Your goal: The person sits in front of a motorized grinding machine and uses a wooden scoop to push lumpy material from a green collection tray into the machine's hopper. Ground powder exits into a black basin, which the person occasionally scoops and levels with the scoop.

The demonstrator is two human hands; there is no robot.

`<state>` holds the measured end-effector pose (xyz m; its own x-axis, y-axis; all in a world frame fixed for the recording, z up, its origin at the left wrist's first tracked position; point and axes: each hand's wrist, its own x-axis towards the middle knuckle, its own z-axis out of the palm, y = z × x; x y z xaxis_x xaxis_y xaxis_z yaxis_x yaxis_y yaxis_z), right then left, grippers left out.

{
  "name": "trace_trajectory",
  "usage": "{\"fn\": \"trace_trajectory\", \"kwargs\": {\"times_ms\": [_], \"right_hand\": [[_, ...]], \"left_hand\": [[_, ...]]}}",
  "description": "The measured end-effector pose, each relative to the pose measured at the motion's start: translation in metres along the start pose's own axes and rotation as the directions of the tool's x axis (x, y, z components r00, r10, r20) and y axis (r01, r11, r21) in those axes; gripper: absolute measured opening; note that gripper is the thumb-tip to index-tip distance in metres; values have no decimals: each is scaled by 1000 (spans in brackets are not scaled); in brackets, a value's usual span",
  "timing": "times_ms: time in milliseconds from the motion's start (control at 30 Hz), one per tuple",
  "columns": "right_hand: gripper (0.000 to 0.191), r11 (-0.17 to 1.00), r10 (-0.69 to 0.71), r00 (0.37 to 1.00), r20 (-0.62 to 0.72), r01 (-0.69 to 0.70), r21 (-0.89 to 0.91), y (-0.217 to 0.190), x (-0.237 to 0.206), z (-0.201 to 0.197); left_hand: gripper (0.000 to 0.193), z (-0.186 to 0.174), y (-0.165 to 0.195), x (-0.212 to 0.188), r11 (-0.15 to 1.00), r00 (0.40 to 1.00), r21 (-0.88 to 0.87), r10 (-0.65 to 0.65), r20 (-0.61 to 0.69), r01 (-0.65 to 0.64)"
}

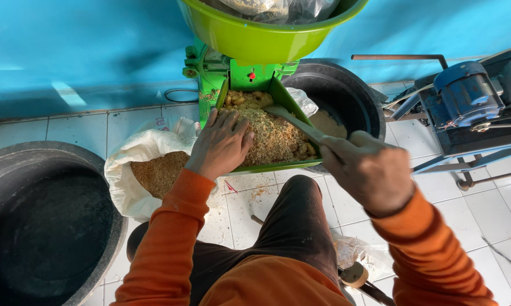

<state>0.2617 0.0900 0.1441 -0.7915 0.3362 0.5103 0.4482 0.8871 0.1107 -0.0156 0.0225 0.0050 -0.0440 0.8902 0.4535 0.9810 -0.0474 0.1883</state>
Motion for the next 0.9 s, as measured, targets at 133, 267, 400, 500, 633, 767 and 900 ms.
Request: {"fn": "trace_trajectory", "kwargs": {"times_ms": [133,267,400,500,633,767,900], "right_hand": [[19,999,43,999,-30,-43,13,-1,-5,27],[20,998,69,997,-36,-68,16,-3,-19,41],[21,993,120,991,-56,-120,2,-10,-21,44],[20,994,100,990,-98,-104,-36,-14,-17,51],[27,993,95,991,-98,-101,-66,-14,-21,66],[23,985,173,980,-102,-171,31,-12,-27,84],[25,989,141,981,-135,-135,54,-10,-19,101]], "left_hand": [[40,0,-1,-1,1000,1000,3,7,-25,-7],[41,1,0,-1,1000,1000,7,-7,5,7],[41,2,-1,-1,1000,1000,27,-1,-19,2],[42,3,-2,-3,1000,1000,14,-11,-12,12],[41,4,-2,-2,1000,1000,20,-20,20,19],[42,5,-2,-1,1000,1000,8,-27,15,27],[41,5,-2,-2,1000,1000,1,-17,5,17]]}}
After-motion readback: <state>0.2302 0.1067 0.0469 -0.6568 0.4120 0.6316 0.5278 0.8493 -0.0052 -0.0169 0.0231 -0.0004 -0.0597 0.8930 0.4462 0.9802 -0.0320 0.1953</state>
